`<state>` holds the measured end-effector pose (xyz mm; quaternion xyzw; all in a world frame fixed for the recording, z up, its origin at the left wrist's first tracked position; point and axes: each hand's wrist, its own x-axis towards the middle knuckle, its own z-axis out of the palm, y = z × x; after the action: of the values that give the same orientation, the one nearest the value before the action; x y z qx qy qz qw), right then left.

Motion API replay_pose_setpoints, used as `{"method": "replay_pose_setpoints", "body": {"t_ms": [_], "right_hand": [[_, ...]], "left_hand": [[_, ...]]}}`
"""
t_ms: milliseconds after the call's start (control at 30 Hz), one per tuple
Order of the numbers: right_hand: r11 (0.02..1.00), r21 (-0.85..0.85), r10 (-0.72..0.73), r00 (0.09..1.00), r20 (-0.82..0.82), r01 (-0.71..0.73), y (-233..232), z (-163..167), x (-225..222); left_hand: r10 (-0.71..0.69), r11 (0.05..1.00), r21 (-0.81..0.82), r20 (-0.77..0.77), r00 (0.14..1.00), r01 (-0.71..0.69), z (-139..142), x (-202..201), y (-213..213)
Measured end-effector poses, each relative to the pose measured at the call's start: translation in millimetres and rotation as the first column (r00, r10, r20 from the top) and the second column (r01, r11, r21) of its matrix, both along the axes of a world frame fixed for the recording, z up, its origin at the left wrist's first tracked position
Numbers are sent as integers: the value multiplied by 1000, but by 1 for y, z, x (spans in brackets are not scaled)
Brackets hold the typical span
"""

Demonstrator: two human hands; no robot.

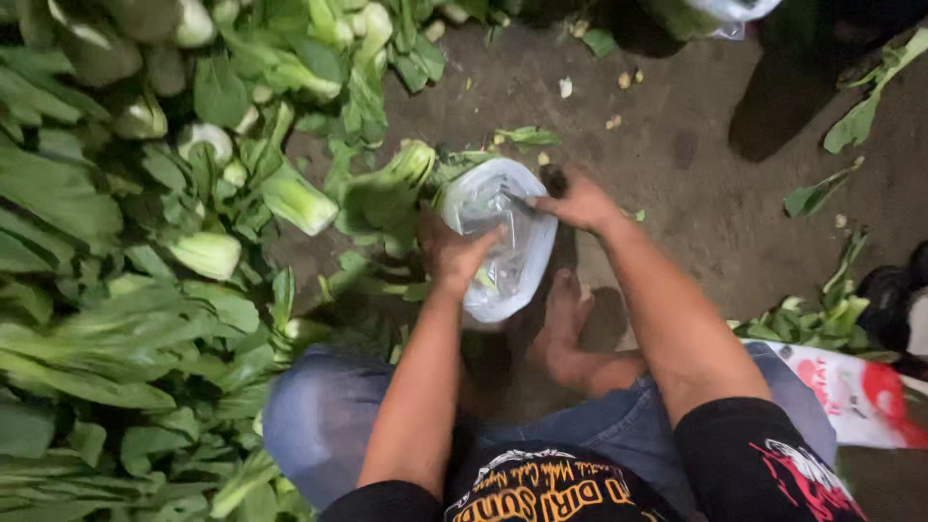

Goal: The person sits on the floor of a produce area and gathers bok choy from a large pile on the ground, grouping several heads together by hand and placing the grouped bunches into a plastic bag-lined basket. They repeat this pick, group, and place cycle continuously, occasionally adjusting the vegetables inside the bag.

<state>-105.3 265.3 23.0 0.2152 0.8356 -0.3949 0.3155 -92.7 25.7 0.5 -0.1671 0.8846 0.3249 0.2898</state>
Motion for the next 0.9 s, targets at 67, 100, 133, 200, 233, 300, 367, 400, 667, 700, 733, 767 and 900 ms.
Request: {"method": "replay_pose_setpoints", "body": {"t_ms": [67, 100, 133, 200, 233, 300, 367, 400, 667, 700, 733, 767, 900], "right_hand": [[999, -41, 21, 995, -101, -25, -22, -9, 3], [998, -54, 35, 987, -158, -44, -29, -9, -1], [999, 43, 18, 983, -184, -10, -35, -8, 2], [974, 220, 10, 970, -244, 45, -48, -13, 4], [963, 254, -34, 975, -220, 91, -43, -11, -8], [933, 320, -143, 986, -91, 165, -28, -11, 20], [943, 164, -283, 957, -56, 289, -2, -2, 44], [935, 84, -338, 938, -74, 344, 11, 1, 34], [933, 246, -201, 948, -248, 263, -20, -20, 33], [921, 288, -193, 950, -247, 262, -25, -23, 34], [929, 281, -199, 965, -170, 241, -29, -23, 32], [938, 271, -200, 975, -94, 218, -29, -23, 30], [982, 35, -175, 969, -172, 184, -21, -17, 18]], "left_hand": [[-8, 997, -71, -100, 995, 1, 2, -5, 8], [-85, 993, -85, -57, 995, 80, 1, -8, 9], [-158, 983, -93, -17, 987, 156, -1, -12, 11], [-347, 930, -176, -131, 929, 322, -7, -20, 15], [-480, 872, -253, -274, 833, 419, -11, -27, 24], [-574, 816, -234, -435, 694, 528, -15, -2, 37], [-462, 842, -43, -570, 679, 537, -15, 15, 46], [-407, 892, 14, -411, 816, 452, -15, 7, 51], [-356, 918, -161, 66, 932, 362, -34, -28, 54], [-390, 904, -213, -63, 919, 369, -36, -24, 51], [-427, 889, -264, -189, 884, 373, -37, -20, 48], [-460, 875, -315, -311, 831, 366, -35, -19, 47], [-362, 925, -208, -239, 901, 317, -21, -26, 42]]}}
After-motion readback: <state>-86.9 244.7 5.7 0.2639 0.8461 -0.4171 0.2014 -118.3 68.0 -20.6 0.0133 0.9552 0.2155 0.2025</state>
